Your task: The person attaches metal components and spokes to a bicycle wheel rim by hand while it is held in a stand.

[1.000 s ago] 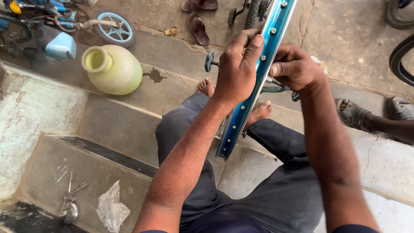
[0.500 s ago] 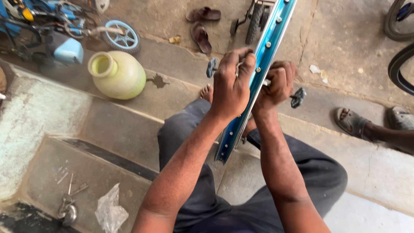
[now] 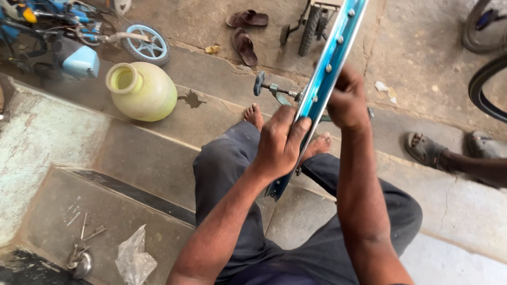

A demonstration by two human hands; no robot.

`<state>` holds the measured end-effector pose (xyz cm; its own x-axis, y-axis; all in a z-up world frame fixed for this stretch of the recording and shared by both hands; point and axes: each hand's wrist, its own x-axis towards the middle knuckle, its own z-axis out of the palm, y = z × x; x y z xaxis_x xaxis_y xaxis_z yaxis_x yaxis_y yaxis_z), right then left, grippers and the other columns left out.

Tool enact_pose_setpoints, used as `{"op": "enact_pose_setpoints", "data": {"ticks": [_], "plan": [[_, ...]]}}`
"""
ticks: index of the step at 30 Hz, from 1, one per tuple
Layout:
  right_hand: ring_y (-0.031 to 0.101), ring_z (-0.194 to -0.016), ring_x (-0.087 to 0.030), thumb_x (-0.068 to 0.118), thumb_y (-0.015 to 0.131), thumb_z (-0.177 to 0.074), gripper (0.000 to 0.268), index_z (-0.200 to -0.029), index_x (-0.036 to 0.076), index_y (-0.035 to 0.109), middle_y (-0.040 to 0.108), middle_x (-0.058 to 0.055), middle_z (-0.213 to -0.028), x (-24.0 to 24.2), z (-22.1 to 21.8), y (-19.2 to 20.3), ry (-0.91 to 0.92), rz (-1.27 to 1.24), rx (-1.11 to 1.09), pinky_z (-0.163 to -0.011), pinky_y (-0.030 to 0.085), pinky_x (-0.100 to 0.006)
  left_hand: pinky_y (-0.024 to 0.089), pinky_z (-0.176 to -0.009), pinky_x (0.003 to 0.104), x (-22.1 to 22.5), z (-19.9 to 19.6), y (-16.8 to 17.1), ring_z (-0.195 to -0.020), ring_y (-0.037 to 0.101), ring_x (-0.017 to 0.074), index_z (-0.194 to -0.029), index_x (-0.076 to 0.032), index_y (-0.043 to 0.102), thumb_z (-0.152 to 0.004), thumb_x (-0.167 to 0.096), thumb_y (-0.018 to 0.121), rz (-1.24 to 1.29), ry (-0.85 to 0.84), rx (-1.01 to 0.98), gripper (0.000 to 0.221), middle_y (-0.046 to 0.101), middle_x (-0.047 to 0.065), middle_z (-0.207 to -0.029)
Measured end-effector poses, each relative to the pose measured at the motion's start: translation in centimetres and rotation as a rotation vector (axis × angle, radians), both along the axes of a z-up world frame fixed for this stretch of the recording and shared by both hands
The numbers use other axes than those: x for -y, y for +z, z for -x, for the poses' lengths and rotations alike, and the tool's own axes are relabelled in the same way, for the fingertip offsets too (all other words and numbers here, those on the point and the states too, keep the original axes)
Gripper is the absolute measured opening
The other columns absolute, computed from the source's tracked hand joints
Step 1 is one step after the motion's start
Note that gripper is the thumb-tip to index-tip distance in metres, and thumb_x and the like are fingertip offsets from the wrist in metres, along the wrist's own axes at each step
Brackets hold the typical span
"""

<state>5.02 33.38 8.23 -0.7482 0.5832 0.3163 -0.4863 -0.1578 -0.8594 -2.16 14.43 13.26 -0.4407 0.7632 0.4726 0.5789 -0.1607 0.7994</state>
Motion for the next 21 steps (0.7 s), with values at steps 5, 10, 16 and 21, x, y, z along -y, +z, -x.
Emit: {"op": "enact_pose_setpoints", "data": {"ticks": [5, 10, 16, 21], "plan": [[0.068, -0.083, -0.015, -0.002, 0.072, -0.106, 0.007, -0.112, -0.005, 0.068, 0.071, -0.013, -0.102, -1.3, 1.0, -1.9, -0.186, 0.298, -0.242, -0.079, 0.057, -0.028, 0.049, -0.075, 0.043, -2.7, 1.2, 0.4, -0.080, 0.062, 0.0284, -0.096, -0.002, 0.057, -0.110, -0.028, 0.055, 0.047, 0.020, 0.025, 0.029, 0.058, 0.014, -0.086], [0.066, -0.106, -0.016, -0.010, 0.065, -0.102, 0.010, -0.110, -0.004, 0.066, 0.069, -0.012, -0.120, 3.0, -0.2, -3.2, -0.676, -0.468, -0.114, -0.093, 0.056, -0.028, 0.052, -0.073, 0.041, -5.8, 2.1, 1.4, -0.081, 0.067, 0.0278, -0.107, -0.003, 0.062, -0.112, -0.032, 0.048, -0.098, 0.083, 0.069, 0.033, 0.063, 0.013, -0.087], [0.066, -0.108, -0.014, -0.010, 0.059, -0.099, 0.024, -0.120, -0.003, 0.069, 0.068, -0.011, -0.124, 2.5, -0.1, -3.6, -0.494, -0.190, 0.032, -0.094, 0.055, -0.027, 0.054, -0.074, 0.038, -7.9, 2.9, 1.2, -0.083, 0.070, 0.0253, -0.113, -0.004, 0.064, -0.115, -0.035, 0.042, -0.129, 0.169, 0.072, 0.038, 0.069, 0.011, -0.091], [0.069, -0.105, -0.014, 0.005, 0.069, -0.103, 0.020, -0.121, -0.002, 0.069, 0.072, -0.009, -0.118, 0.6, -1.4, -2.2, -0.304, -0.209, 0.024, -0.092, 0.061, -0.028, 0.055, -0.069, 0.035, -8.6, 3.3, 0.9, -0.078, 0.070, 0.0213, -0.113, -0.004, 0.064, -0.114, -0.033, 0.041, -0.101, 0.179, 0.113, 0.037, 0.069, 0.010, -0.087]]}}
